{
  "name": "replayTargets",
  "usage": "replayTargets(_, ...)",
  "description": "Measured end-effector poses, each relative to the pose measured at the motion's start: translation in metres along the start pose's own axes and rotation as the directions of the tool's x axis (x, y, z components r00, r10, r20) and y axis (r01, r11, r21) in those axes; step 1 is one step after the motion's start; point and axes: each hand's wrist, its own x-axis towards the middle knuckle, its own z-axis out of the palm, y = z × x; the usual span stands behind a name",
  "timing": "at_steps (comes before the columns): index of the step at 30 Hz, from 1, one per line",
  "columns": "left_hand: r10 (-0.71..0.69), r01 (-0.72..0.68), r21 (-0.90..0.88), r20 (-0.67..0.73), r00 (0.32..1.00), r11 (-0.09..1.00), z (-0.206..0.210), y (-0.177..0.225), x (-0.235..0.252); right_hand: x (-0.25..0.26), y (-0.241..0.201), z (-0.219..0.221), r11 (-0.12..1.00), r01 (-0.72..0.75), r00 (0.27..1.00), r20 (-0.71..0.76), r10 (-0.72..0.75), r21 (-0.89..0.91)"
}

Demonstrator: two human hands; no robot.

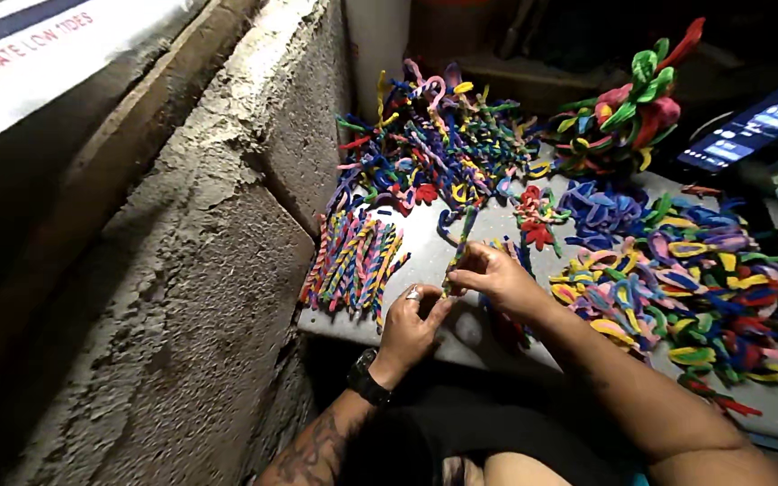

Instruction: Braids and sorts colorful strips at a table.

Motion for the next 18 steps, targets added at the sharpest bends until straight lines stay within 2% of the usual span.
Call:
replayTargets(4,0.104,-0.106,0.036,0.044,0.994,0.994,-0.001,-0.007,-0.002,-0.006,0.008,-0.003,0.999,0.019,1.0,-0.021,-0.018,0.027)
replayTargets(12,0.203,-0.214,0.086,0.116,0.972,0.973,-0.003,-0.01,-0.004,-0.008,-0.002,-0.024,0.963,0.267,0.947,-0.193,-0.258,0.024)
replayTargets(18,0.231,-0.24,0.063,0.127,0.965,0.969,-0.005,-0.011,-0.005,-0.02,-0.009,-0.028,0.969,0.244,0.951,-0.205,-0.231,0.041)
